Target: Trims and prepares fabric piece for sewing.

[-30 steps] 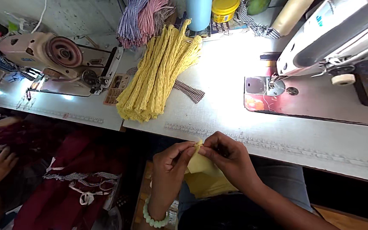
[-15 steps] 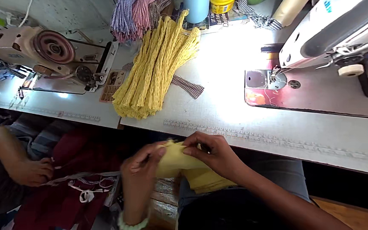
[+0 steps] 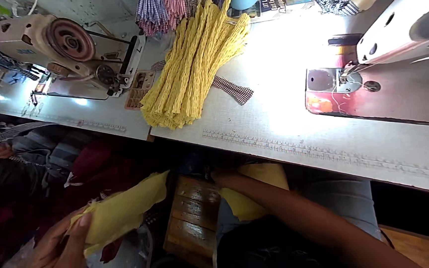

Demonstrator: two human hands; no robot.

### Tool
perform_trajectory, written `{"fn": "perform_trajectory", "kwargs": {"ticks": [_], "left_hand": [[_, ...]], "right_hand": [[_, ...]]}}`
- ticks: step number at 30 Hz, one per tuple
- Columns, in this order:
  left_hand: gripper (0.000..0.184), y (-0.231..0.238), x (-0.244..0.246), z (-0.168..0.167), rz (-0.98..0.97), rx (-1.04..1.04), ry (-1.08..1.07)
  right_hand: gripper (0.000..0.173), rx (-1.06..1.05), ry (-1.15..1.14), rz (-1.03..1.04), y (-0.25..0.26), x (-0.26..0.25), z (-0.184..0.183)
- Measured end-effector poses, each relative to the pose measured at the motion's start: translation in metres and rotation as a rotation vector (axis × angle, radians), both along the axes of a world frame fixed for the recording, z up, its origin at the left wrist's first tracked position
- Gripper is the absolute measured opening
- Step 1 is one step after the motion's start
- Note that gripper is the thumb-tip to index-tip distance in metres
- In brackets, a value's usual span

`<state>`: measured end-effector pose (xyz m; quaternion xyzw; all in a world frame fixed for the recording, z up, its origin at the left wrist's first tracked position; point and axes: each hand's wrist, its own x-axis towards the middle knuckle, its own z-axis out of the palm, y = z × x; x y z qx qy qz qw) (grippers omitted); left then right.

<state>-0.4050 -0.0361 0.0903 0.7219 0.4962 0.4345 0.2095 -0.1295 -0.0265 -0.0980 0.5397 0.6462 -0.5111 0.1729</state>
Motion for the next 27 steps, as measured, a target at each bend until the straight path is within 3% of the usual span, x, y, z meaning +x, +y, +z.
{"fn": "perform_trajectory", "kwargs": {"ticks": [3, 7, 10, 15, 17, 19, 21, 27], "left_hand": [[0.014, -0.001, -0.001, -0.01, 0.005, -0.018, 0.006], [0.015, 0.008, -0.017, -0.022, -0.017, 0.006, 0.08], [0.013, 0.011, -0.015, -0.026, 0.038, 0.031, 0.139], [0.013, 0.012, -0.006, -0.021, -0.061, -0.035, 0.06], [0.014, 0.012, -0.006, -0.016, -0.076, -0.021, 0.063], [0.015, 0.014, -0.011, -0.007, -0.116, -0.009, 0.099], [0.015, 0.017, -0.017, 0.006, -0.171, 0.01, 0.144], [0.015, 0.016, 0.016, 0.057, -0.501, -0.051, 0.125]], "right_hand": [[0.048, 0.038, 0.069, -0.032, 0.002, -0.002, -0.003], [0.032, 0.154, 0.117, -0.107, 0.001, 0.011, 0.005], [0.03, 0.217, 0.156, -0.146, -0.002, 0.019, 0.008], [0.031, 0.348, 0.184, -0.17, -0.013, 0.029, 0.013], [0.032, 0.527, 0.231, -0.236, -0.026, 0.033, 0.007], [0.026, 0.773, 0.321, -0.337, -0.04, 0.038, -0.003], [0.016, 0.892, 0.404, -0.413, -0.054, 0.049, 0.002], [0.012, 1.011, 0.673, -0.644, -0.099, 0.115, 0.072]]}}
